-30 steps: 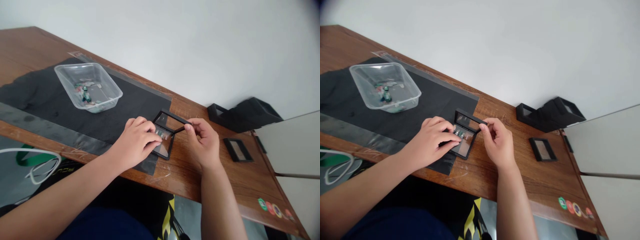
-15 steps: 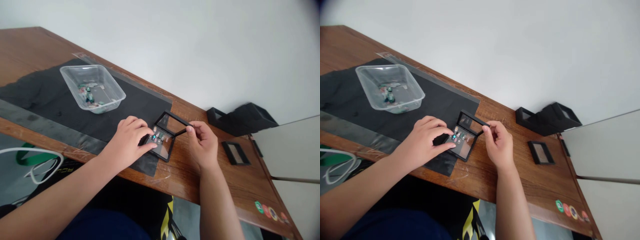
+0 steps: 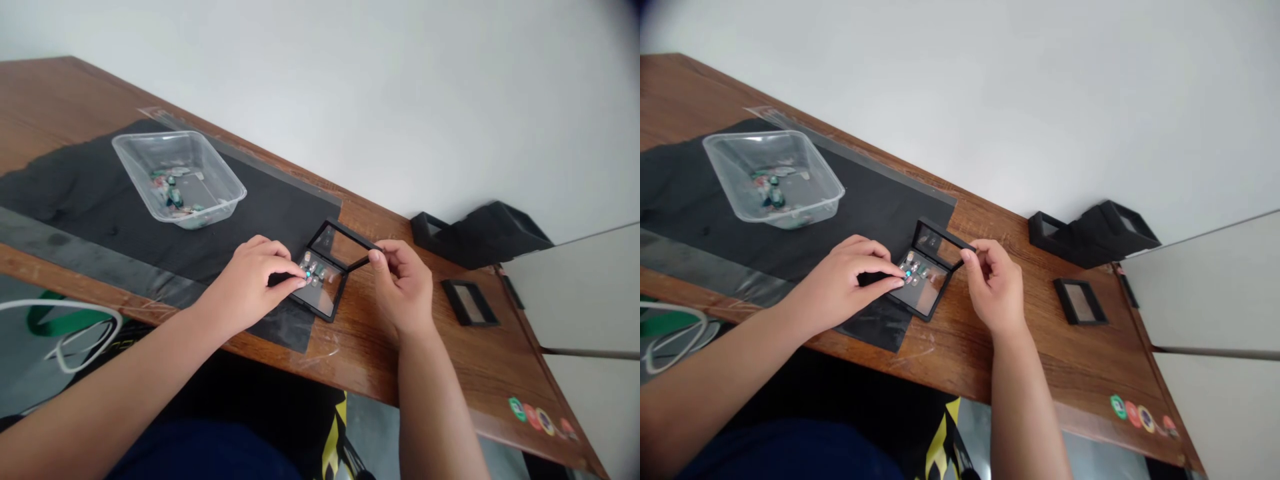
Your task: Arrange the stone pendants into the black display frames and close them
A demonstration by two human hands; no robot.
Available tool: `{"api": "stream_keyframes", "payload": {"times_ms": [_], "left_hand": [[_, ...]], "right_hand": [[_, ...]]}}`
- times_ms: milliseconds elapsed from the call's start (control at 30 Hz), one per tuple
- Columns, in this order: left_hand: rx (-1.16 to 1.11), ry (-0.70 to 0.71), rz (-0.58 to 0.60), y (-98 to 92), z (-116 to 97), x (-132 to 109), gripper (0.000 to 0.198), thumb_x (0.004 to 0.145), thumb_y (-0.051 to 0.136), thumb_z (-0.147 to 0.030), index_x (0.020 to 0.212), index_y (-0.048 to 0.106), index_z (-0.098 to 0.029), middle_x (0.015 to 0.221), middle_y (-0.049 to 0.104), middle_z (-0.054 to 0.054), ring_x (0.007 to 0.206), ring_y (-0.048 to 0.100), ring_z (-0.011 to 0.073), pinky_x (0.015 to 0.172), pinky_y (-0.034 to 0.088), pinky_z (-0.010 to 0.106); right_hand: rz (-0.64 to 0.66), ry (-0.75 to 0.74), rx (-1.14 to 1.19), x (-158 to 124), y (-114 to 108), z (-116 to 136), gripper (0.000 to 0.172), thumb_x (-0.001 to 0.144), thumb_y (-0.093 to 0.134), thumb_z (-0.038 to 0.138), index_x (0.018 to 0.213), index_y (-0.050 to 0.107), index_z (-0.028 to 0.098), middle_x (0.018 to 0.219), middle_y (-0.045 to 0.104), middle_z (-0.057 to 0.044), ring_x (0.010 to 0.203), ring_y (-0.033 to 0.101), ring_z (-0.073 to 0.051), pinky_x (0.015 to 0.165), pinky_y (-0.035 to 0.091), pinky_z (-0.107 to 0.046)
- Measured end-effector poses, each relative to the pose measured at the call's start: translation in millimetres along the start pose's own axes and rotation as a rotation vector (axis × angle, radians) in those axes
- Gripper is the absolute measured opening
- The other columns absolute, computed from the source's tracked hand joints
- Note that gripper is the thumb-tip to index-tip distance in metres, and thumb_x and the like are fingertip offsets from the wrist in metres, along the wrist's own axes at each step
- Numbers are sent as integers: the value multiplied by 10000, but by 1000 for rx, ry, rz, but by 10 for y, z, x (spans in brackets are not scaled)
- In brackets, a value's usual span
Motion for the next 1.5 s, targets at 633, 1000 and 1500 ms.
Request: {"api": "stream_keyframes", "payload": {"times_ms": [633,1000,1500], "left_hand": [[28,-5,-44,-13,-20,-22,136,893,709,-300,988,768,-222,955,719,50,958,610,238,885,489,403],[13,-16,-50,-15,-15,-29,69,900,692,-261,863,745,-234,915,744,11,901,650,214,833,489,377],[279,151,-162,75,-138,-90,176,941,596,-148,851,743,-182,915,749,41,834,666,219,770,530,359]], "right_hand": [[15,9,4,-2,-8,11,199,955,637,418,939,678,224,701,615,21,591,522,-130,559,418,-256],[2,-2,-26,-2,-12,26,239,953,629,453,934,687,223,716,640,5,601,550,-144,557,441,-262],[4,-7,-24,4,-17,34,231,952,635,450,939,689,226,733,642,-1,617,553,-144,554,438,-261]]}}
Point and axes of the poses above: each hand's wrist, its own x-axis towards the middle knuckle, its own y-axis out of the palm, z = x × y, the point moved 1 cm from there along x, towards the middle knuckle
